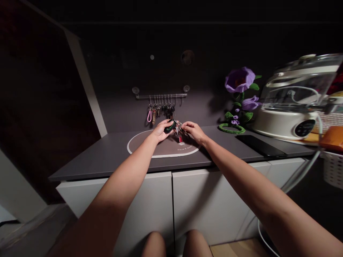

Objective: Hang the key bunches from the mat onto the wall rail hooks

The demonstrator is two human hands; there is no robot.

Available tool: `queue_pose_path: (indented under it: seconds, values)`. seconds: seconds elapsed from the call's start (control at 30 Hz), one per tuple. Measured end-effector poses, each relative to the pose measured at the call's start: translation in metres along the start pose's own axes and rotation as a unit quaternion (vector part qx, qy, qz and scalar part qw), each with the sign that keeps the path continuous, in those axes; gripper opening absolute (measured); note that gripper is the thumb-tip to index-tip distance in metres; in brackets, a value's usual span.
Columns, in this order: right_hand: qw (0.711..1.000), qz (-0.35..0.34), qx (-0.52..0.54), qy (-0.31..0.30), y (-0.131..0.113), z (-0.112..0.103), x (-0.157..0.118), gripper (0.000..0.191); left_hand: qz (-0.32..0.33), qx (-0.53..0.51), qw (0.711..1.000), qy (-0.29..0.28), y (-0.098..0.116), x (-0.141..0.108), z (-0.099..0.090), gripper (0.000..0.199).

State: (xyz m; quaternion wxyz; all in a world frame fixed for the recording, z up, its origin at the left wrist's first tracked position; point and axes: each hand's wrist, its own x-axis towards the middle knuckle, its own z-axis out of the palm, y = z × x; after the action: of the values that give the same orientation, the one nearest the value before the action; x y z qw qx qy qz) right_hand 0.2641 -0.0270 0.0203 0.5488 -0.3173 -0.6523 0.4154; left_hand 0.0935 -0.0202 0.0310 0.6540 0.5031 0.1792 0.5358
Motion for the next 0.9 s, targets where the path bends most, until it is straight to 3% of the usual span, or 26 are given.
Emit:
queue_pose_path:
  seconds: [0.5,0.9]
  values:
    - [0.992,-0.099,-0.025,0.080,-0.008,-0.008,0.004,0.023,0.008,0.065,0.998,0.022,-0.011,0.002,0.002,0.028]
    - [0.982,-0.114,-0.103,0.105,-0.004,-0.003,0.009,0.032,0.039,0.198,0.979,0.014,-0.023,0.004,0.004,0.042]
